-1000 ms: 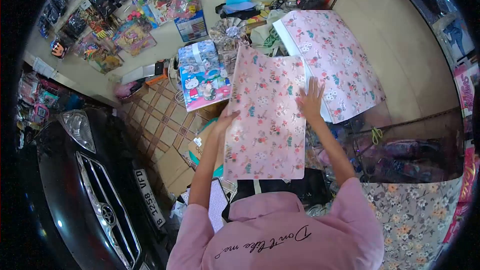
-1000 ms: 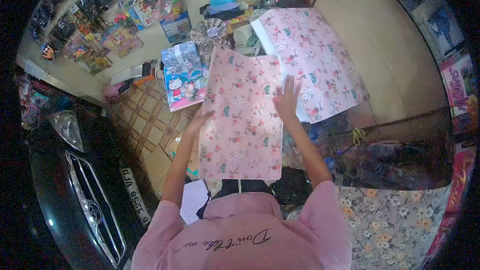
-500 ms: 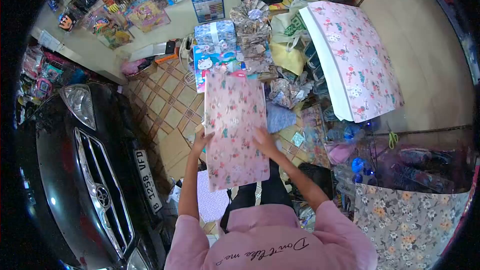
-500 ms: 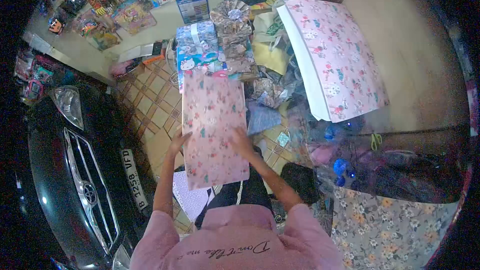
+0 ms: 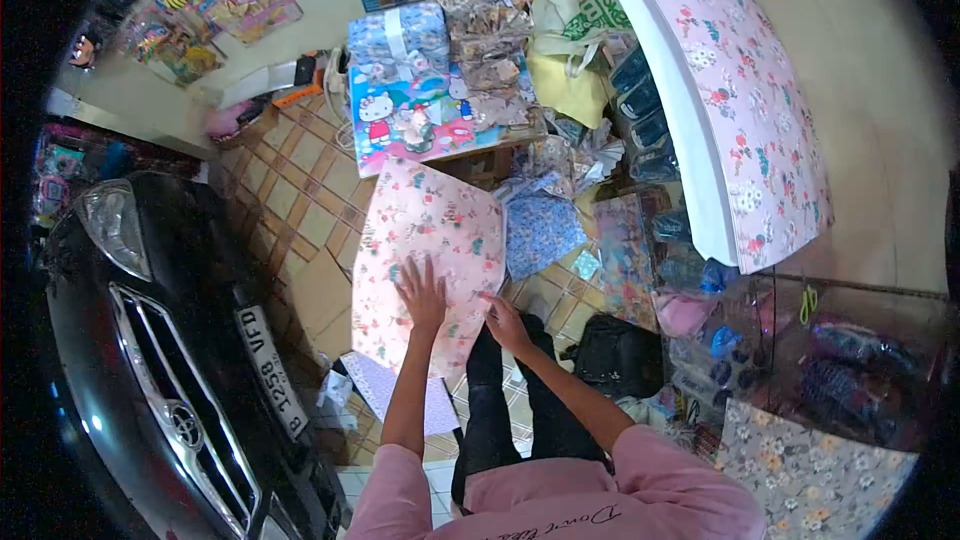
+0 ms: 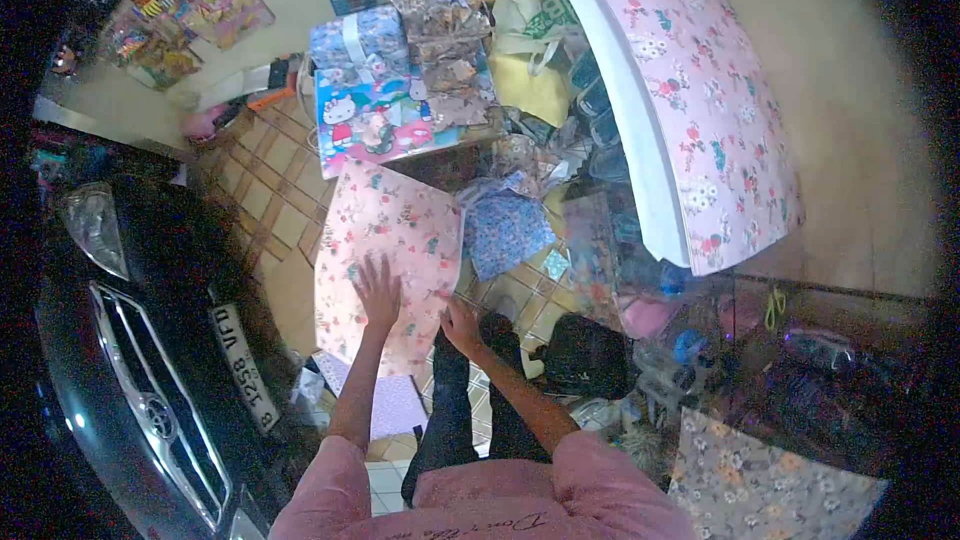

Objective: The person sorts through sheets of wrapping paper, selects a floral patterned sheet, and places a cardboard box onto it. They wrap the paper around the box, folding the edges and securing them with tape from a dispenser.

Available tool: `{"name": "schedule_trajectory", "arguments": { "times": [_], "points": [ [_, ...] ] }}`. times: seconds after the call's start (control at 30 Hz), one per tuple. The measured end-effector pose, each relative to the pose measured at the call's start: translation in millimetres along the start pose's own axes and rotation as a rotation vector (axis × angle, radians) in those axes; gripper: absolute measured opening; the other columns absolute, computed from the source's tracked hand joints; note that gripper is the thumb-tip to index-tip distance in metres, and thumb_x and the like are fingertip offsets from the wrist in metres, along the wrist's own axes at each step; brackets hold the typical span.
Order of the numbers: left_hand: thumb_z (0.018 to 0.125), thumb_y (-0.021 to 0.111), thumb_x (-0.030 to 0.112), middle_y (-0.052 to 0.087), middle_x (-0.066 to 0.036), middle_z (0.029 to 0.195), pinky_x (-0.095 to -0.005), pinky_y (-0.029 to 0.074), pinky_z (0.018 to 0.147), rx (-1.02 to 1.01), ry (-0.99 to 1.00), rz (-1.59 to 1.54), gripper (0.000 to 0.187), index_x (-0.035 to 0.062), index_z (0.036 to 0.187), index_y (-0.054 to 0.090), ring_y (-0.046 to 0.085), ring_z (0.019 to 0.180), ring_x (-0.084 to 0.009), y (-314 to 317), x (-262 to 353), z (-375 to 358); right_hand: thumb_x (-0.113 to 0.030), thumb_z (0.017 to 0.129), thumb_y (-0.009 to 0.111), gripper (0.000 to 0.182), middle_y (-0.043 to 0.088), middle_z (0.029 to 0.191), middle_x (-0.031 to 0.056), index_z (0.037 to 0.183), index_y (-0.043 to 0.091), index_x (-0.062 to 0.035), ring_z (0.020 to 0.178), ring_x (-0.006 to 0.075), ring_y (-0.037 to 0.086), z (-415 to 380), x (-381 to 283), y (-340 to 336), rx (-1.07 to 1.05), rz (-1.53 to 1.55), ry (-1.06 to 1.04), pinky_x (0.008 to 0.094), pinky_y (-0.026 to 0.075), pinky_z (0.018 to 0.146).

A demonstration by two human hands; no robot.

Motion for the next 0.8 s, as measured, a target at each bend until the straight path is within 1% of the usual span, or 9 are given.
{"name": "schedule_trajectory", "arguments": {
  "times": [0.1,0.2,0.3,0.37,0.43,0.53,0.6,0.67,0.8],
  "points": [
    [0.094,0.048,0.043,0.015,-0.016,0.156,-0.0608,0.011,0.112,0.039,-0.016,-0.034,0.061,0.0221,0.149,0.03,0.012,0.143,-0.0395,21,-12,-4,-0.007,0.087,0.056,0.031,0.059,0.111,0.0184,0.117,0.055,-0.0006,0.109,0.0345,0.055,12,21,-36,0.125,0.194,0.132,0.0387,0.042,0.095],
    [0.093,0.051,0.038,0.016,-0.017,0.156,-0.0608,0.009,0.112,-0.103,0.07,-0.097,0.06,0.0198,0.147,0.033,0.011,0.143,-0.0399,1,-35,13,-0.004,0.086,0.055,0.028,0.059,0.11,0.018,0.113,0.057,-0.0008,0.108,0.0331,0.056,23,86,-51,0.226,0.028,0.045,0.0382,0.043,0.093],
    [0.094,0.05,0.028,0.016,-0.017,0.156,-0.0598,0.005,0.113,-0.048,0.024,-0.179,0.053,0.0156,0.144,0.038,0.011,0.143,-0.041,-26,-30,26,-0.008,0.078,0.063,0.034,0.059,0.113,0.017,0.112,0.059,-0.0071,0.118,0.036,0.049,40,167,-37,0.028,0.138,0.465,0.0416,0.041,0.097],
    [0.094,0.05,0.025,0.018,-0.018,0.155,-0.0597,0.004,0.113,-0.028,-0.01,-0.237,0.051,0.0144,0.142,0.04,0.011,0.143,-0.0413,-29,-5,36,-0.013,0.076,0.065,0.039,0.057,0.118,0.0194,0.114,0.06,-0.0118,0.123,0.0389,0.044,57,196,-23,-0.124,-0.052,0.453,0.0439,0.039,0.1],
    [0.093,0.05,0.02,0.024,-0.019,0.153,-0.0595,0.004,0.113,0.05,0.008,-0.28,0.048,0.0126,0.139,0.044,0.012,0.143,-0.0418,-38,32,44,-0.019,0.075,0.066,0.044,0.053,0.126,0.0243,0.118,0.061,-0.017,0.128,0.0436,0.038,79,215,5,-0.323,-0.551,0.2,0.0468,0.035,0.104],
    [0.09,0.053,0.01,0.03,-0.019,0.15,-0.0589,0.013,0.112,0.048,0.038,-0.335,0.041,0.009,0.131,0.052,0.02,0.14,-0.0438,-33,76,45,-0.024,0.078,0.061,0.05,0.038,0.139,0.0314,0.128,0.057,-0.0234,0.132,0.0476,0.029,98,271,61,-0.239,-0.681,0.139,0.0501,0.029,0.109],
    [0.086,0.057,0.004,0.038,-0.02,0.144,-0.0561,0.024,0.11,0.051,0.134,-0.698,0.041,0.0062,0.127,0.055,0.035,0.133,-0.0439,-29,119,35,-0.027,0.084,0.055,0.056,0.027,0.147,0.0321,0.138,0.047,-0.0138,0.136,0.0485,0.022,101,323,115,-0.133,-0.763,0.131,0.0524,0.02,0.112],
    [0.084,0.059,0.0,0.046,-0.021,0.137,-0.0497,0.034,0.106,-0.112,0.253,-0.852,0.041,0.0039,0.125,0.056,0.045,0.125,-0.0414,-21,166,37,-0.027,0.085,0.055,0.055,0.029,0.146,0.0305,0.137,0.047,-0.0126,0.136,0.0467,0.024,91,361,141,-0.113,-0.797,0.178,0.0521,0.02,0.112],
    [0.086,0.058,0.001,0.053,-0.022,0.127,-0.0475,0.037,0.103,-0.175,0.041,-0.962,0.033,0.002,0.119,0.056,0.049,0.119,-0.0407,49,191,49,-0.026,0.086,0.056,0.052,0.033,0.144,0.0273,0.136,0.048,-0.0104,0.135,0.0432,0.027,90,385,148,-0.11,-0.732,0.29,0.0515,0.019,0.112]
  ]
}}
Point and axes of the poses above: each hand's wrist, its own z-axis towards the middle knuckle, its own y-axis out of the palm, x = y × z, the point moved 5 cm from there along z, towards the middle knuckle
